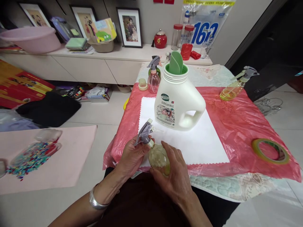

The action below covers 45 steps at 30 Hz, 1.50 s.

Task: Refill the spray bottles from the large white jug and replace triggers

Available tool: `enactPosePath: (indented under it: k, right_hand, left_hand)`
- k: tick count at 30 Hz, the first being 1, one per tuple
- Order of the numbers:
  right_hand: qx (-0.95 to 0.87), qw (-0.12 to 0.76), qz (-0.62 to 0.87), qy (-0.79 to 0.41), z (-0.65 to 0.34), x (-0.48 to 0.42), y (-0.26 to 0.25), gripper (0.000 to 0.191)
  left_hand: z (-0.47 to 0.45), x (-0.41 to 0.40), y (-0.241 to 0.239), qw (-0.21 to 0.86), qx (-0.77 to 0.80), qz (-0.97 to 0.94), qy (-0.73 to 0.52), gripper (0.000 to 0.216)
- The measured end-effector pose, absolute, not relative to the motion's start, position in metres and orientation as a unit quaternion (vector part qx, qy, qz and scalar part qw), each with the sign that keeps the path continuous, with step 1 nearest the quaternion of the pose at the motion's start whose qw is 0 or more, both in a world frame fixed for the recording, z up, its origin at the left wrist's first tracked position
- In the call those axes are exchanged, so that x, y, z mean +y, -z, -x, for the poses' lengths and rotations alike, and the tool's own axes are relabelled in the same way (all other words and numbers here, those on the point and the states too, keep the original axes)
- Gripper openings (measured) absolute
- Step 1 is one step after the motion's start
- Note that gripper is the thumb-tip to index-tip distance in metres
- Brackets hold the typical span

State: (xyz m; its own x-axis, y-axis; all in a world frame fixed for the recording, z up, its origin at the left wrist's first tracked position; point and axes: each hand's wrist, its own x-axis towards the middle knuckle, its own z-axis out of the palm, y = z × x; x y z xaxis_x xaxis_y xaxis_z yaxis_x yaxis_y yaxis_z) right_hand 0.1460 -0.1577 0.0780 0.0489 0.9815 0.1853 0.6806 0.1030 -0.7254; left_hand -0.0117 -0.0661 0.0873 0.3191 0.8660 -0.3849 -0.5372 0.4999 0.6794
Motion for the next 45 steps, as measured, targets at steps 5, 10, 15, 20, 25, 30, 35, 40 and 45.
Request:
enactPosePath:
  k: [5,10,15,20,25,30,35,40,45]
  right_hand:
    - [-0.607,0.359,0.634,-0.315,-0.145,-0.16,-0.08,0.067]
    - [-0.571,0.371,0.635,-0.365,-0.145,-0.16,-0.079,0.071]
    - [-0.585,0.373,0.637,-0.336,-0.143,-0.158,-0.078,0.072]
    - [-0.577,0.384,0.634,-0.344,-0.142,-0.159,-0.079,0.07]
    - [-0.546,0.386,0.616,-0.416,-0.142,-0.159,-0.079,0.074]
    - [-0.576,0.37,0.626,-0.374,-0.141,-0.155,-0.079,0.072]
    - [-0.616,0.361,0.637,-0.289,-0.141,-0.155,-0.079,0.068]
    - [-0.554,0.394,0.592,-0.432,-0.144,-0.16,-0.075,0.077]
    - [-0.468,0.463,0.442,-0.609,-0.144,-0.158,-0.082,0.085]
  left_hand:
    - [0.018,-0.061,-0.088,0.797,0.355,-0.243,-0.424,0.046]
    - [0.02,-0.061,-0.092,0.81,0.318,-0.267,-0.415,0.044]
    - [0.014,-0.065,-0.092,0.807,0.326,-0.24,-0.429,0.048]
    - [0.017,-0.061,-0.089,0.806,0.344,-0.23,-0.423,0.044]
    - [0.021,-0.059,-0.09,0.814,0.315,-0.262,-0.411,0.044]
    - [0.019,-0.062,-0.092,0.808,0.332,-0.262,-0.41,0.045]
    - [0.018,-0.063,-0.092,0.777,0.374,-0.269,-0.428,0.045]
    - [0.024,-0.061,-0.099,0.783,0.36,-0.302,-0.408,0.043]
    - [0.032,-0.061,-0.101,0.825,0.274,-0.325,-0.372,0.046]
